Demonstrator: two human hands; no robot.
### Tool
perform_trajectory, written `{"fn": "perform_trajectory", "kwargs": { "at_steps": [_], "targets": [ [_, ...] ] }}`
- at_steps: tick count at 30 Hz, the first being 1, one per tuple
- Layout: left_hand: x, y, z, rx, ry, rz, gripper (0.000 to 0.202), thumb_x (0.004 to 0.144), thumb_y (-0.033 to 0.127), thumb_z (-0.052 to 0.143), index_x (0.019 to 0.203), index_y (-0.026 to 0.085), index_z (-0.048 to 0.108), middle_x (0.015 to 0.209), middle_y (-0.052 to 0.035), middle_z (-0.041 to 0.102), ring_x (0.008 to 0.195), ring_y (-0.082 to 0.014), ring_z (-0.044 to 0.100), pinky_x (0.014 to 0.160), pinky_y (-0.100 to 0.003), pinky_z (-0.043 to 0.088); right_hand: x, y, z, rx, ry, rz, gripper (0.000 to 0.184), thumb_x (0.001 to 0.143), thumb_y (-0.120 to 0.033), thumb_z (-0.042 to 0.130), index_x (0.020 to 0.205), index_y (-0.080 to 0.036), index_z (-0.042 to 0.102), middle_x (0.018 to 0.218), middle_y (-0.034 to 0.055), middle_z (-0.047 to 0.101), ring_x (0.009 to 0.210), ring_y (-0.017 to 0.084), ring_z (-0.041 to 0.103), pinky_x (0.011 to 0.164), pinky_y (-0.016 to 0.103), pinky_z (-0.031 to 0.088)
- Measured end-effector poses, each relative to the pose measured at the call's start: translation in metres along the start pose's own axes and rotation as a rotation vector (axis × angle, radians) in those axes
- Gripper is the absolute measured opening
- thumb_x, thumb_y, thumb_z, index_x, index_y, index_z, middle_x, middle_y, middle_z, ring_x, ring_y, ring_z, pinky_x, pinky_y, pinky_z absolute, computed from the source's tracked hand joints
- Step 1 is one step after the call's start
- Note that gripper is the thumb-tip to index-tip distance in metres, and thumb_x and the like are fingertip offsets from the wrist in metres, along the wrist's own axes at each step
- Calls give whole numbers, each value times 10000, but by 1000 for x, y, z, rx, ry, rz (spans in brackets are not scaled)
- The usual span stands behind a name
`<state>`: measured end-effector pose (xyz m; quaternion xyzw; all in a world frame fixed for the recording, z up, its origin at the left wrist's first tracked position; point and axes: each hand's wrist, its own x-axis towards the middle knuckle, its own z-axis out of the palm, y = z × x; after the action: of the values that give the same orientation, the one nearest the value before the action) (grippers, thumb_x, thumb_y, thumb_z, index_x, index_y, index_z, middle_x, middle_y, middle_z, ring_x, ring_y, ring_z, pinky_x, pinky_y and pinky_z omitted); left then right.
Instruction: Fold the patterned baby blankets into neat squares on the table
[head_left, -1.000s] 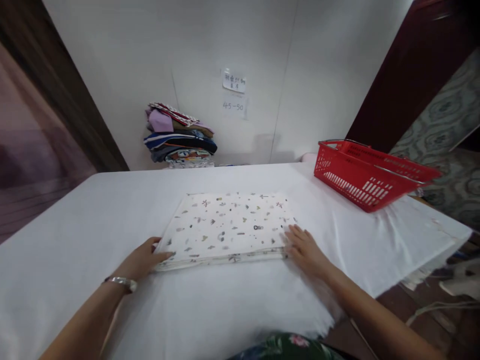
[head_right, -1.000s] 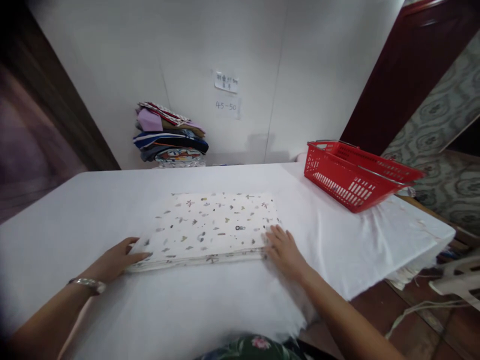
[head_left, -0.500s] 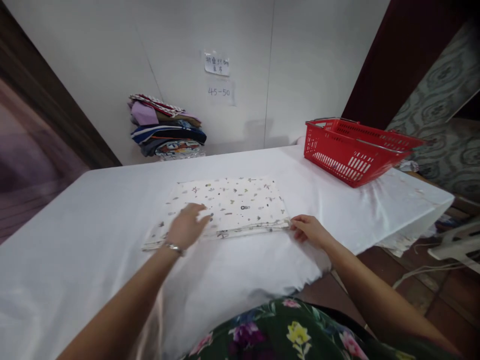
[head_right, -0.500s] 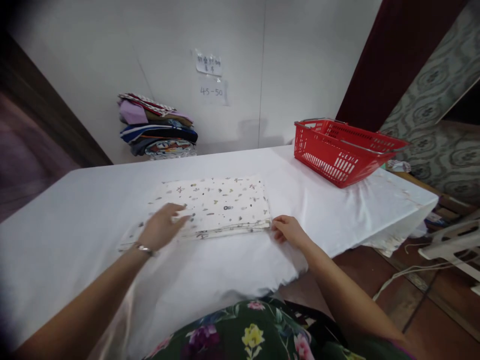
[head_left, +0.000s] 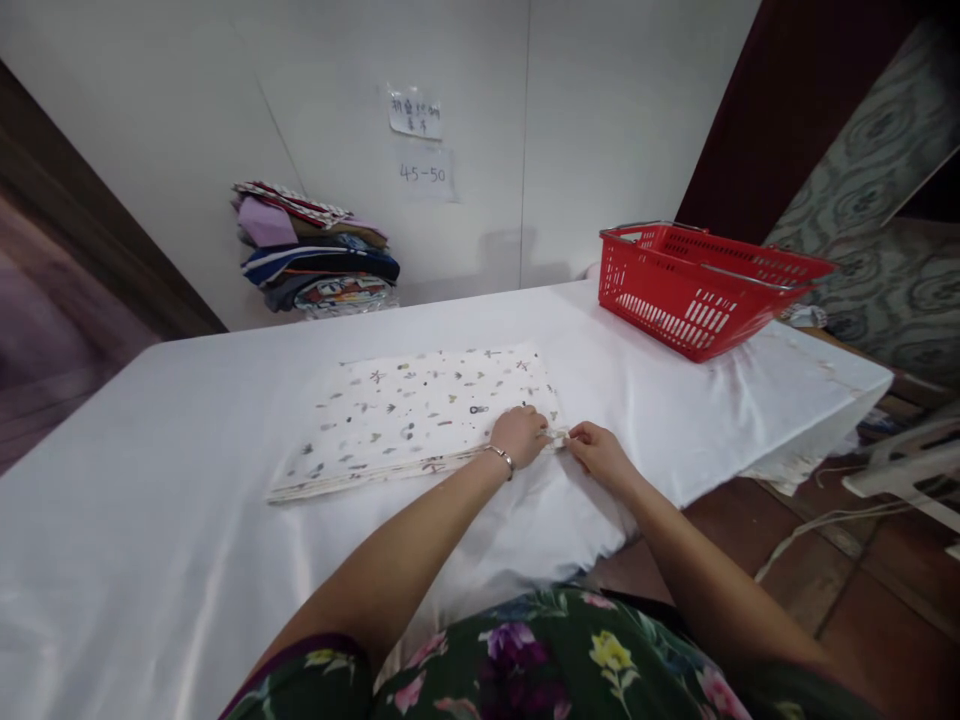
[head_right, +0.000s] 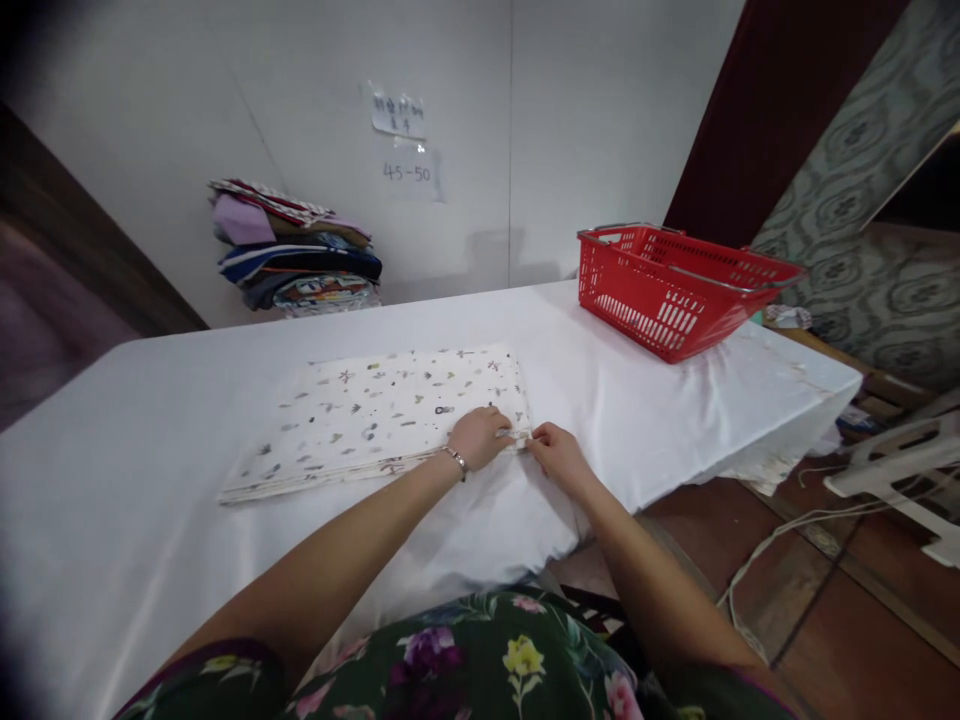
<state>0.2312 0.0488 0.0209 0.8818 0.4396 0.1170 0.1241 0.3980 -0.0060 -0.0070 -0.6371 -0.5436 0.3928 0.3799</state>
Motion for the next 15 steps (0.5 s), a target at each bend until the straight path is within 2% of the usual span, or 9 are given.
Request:
{"fn": "perform_trajectory", "kwargs": {
  "at_steps": [5,9,12,15],
  "targets": [
    [0,-2,0,-80,29,-97,260,854,300,421,826,196,657,928,-40,622,885,-170,550,735,-278,416,-8,3,2,-8,63,-70,201,768,-405,499,762,-207,529,497,-63,469,411,102,410,416,220,311],
    [-2,-2,2,-96,59,-95,231,852,283,421,822,196,633,917,-35,613,884,-168,538,747,-278,413,-12,-1,2,-284,69,-135,219,777,-417,518,766,-209,587,568,-25,560,536,134,499,513,237,340],
    [-4,-2,2,-140,90,-62,184,840,263,439,794,193,602,882,-30,597,854,-157,531,741,-269,413,-11,-7,4,-456,104,-91,216,758,-411,564,838,-215,602,635,-6,609,613,156,538,549,246,327],
    [-5,-3,1,-179,132,-24,136,831,243,453,786,193,571,880,-28,579,850,-149,522,740,-261,414,-10,-10,5,-525,102,-49,208,757,-365,569,897,-214,594,691,8,631,645,161,546,559,247,318]
  ]
}}
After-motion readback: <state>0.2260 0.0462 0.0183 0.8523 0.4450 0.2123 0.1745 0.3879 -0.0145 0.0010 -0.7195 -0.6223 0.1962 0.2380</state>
